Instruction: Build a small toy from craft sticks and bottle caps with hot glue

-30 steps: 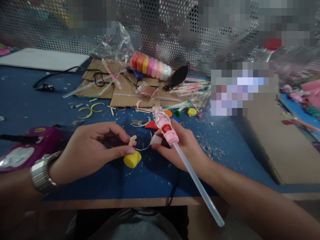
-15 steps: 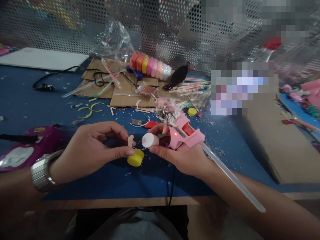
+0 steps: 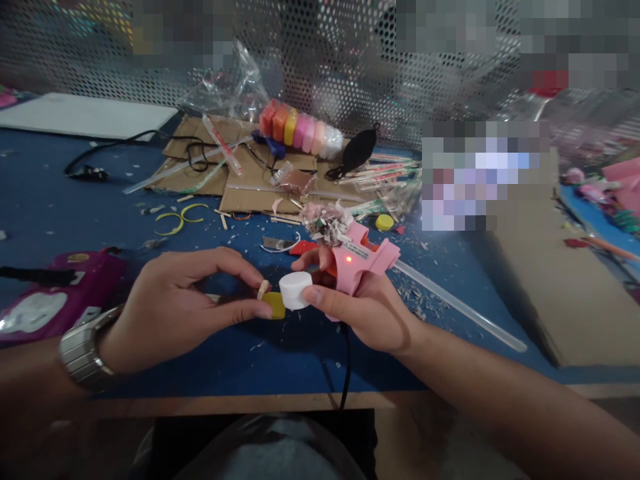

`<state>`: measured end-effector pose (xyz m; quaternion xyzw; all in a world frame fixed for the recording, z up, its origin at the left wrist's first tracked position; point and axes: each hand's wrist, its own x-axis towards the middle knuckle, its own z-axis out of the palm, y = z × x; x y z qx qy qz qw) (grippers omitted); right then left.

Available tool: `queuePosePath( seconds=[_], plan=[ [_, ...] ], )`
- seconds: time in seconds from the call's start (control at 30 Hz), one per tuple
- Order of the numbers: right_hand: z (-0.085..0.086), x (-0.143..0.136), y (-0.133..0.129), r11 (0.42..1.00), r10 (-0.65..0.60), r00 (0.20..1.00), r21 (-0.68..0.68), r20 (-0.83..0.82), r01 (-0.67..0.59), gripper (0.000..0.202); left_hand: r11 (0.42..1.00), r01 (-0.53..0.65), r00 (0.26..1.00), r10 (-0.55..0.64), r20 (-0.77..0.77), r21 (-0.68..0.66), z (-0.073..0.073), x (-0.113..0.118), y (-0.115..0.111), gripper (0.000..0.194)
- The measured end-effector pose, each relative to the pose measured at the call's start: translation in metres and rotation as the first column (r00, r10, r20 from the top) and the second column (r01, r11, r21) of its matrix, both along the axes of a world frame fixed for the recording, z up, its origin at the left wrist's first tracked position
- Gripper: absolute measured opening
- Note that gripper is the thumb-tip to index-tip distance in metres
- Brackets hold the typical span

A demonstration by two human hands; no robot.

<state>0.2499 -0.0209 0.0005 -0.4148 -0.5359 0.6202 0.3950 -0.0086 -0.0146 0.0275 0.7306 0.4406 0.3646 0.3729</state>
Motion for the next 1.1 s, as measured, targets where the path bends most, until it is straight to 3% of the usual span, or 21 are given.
queuePosePath(
  seconds=[0.23, 0.47, 0.77, 1.1],
  plan=[
    [-0.001, 0.0, -0.003, 0.995, -0.007, 0.998, -0.099, -0.061, 0.001, 0.039, 1.0, -0.003, 1.0, 0.003, -0.004, -0.02, -0.003, -0.001, 0.0, 0.023],
    [-0.01, -0.001, 0.001, 0.993, -0.051, 0.998, -0.106, -0.023, 0.048, 0.048, 0.997, -0.003, 1.0, 0.005, 0.016, -0.072, -0.005, 0.001, 0.002, 0.024],
    [-0.007, -0.002, 0.001, 0.994, 0.007, 1.0, -0.107, -0.013, -0.009, 0.057, 0.998, -0.014, 0.998, 0.017, -0.061, 0.055, -0.004, -0.001, -0.001, 0.021],
    [0.0, -0.002, -0.001, 0.99, 0.126, 0.992, -0.058, 0.012, -0.125, 0.043, 0.986, 0.017, 0.993, 0.002, -0.115, 0.168, -0.004, -0.002, -0.003, 0.021]
  ],
)
